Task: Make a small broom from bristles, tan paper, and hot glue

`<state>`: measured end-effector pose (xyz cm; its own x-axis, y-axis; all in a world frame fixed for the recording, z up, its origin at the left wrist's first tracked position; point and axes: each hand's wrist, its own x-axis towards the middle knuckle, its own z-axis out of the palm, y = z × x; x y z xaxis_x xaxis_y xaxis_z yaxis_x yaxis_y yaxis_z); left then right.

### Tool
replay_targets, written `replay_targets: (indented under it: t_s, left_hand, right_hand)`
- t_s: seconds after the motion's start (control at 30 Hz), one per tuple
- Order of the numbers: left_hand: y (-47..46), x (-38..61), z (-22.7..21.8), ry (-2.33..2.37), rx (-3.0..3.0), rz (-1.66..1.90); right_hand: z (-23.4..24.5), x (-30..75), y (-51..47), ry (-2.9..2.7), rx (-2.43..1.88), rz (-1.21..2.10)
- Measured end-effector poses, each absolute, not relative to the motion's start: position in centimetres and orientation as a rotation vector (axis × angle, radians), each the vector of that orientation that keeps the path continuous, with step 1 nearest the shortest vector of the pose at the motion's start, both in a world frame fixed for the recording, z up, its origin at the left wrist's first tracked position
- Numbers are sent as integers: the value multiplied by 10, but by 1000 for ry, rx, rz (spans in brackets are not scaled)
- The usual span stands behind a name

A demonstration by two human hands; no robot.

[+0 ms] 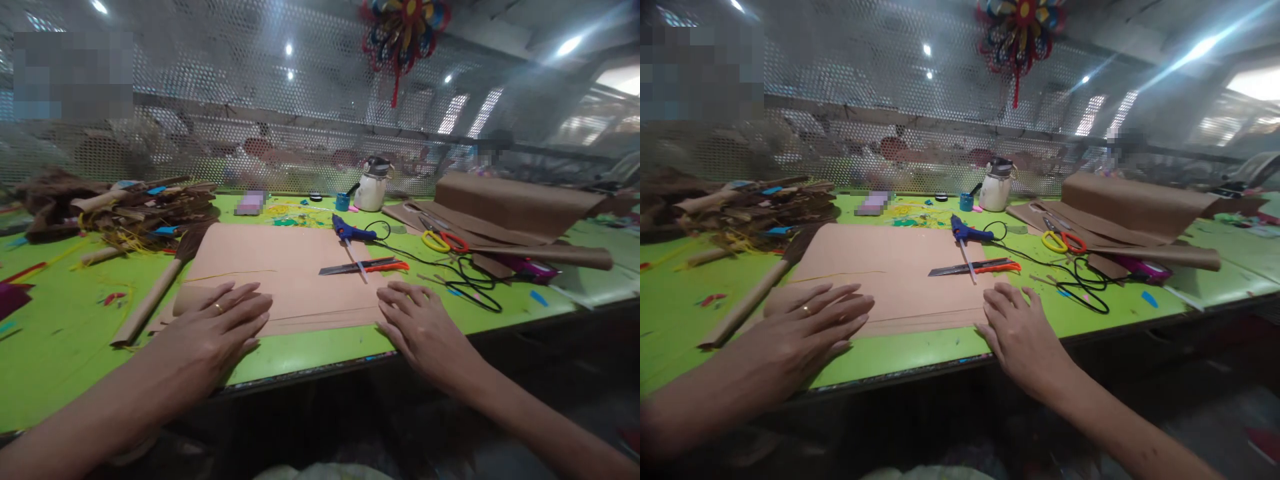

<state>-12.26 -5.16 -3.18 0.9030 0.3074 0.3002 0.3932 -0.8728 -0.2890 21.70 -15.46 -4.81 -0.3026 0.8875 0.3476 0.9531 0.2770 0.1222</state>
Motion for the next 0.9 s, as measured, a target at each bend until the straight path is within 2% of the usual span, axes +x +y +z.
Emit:
replay_targets:
  t_s: [0.23, 0.6, 0.9]
  left_hand:
    - [-54, -156, -25, -590, -2655, -383]
    - [-70, -187, -16, -873, -2697, -202]
    - [-74, -193, -19, -997, -2737, -329]
  right_hand:
    - [-51, 222, -155, -2312, -1701, -502]
    - [-65, 233, -153, -2300, -1553, -564]
    - [-72, 237, -153, -2240, -1510, -525]
